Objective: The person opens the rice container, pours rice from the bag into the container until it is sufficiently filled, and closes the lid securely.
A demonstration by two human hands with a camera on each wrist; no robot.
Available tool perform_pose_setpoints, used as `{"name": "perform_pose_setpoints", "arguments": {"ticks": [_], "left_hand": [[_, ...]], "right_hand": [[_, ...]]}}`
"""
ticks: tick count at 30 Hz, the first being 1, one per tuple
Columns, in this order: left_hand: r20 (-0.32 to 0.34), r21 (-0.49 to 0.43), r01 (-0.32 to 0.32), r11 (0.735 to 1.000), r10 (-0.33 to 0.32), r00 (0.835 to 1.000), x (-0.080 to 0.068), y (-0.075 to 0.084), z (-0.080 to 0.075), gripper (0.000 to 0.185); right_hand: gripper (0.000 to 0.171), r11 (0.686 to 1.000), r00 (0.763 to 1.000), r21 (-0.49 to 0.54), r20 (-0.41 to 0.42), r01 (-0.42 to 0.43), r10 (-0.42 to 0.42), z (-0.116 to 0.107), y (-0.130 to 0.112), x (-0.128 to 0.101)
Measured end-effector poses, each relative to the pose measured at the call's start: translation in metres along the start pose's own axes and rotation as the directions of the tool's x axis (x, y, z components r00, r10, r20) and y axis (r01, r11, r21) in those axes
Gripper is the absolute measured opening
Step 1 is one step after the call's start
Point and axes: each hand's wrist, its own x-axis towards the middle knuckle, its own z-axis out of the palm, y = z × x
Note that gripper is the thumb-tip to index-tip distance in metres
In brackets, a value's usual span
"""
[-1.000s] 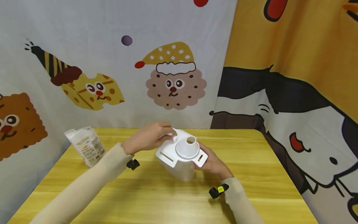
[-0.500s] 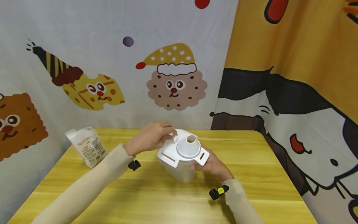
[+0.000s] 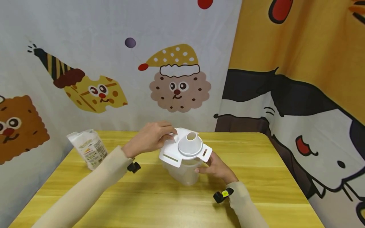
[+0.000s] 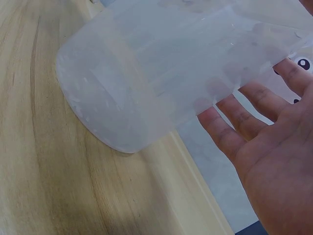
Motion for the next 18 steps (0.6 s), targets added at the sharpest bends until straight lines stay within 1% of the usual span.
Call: {"name": "perform_pose_setpoints", "arguments": {"ticks": [5, 12, 16, 18], "left_hand": [[-0.018, 0.004, 0.009, 1.0, -0.009, 1.0, -0.003, -0.002, -0.005, 0.012], [-0.06, 0.012, 0.029, 1.0, -0.028, 0.998, -0.01, -0.008, -0.011, 0.009], [-0.085, 0.014, 0.04, 0.999, -0.039, 0.996, -0.017, -0.013, -0.016, 0.009], [-0.095, 0.016, 0.047, 0.999, -0.046, 0.994, -0.02, -0.015, -0.018, 0.009]], "right_hand": [[0.078, 0.999, 0.999, -0.01, -0.009, -0.045, 0.045, -0.002, 0.002, -0.001], [0.082, 0.999, 0.999, -0.013, 0.034, -0.031, 0.031, -0.005, 0.002, -0.002], [0.083, 0.998, 0.998, -0.044, 0.037, -0.04, 0.041, -0.006, 0.0, -0.001], [0.088, 0.998, 0.998, -0.05, 0.039, -0.047, 0.049, -0.005, -0.001, 0.0]]}}
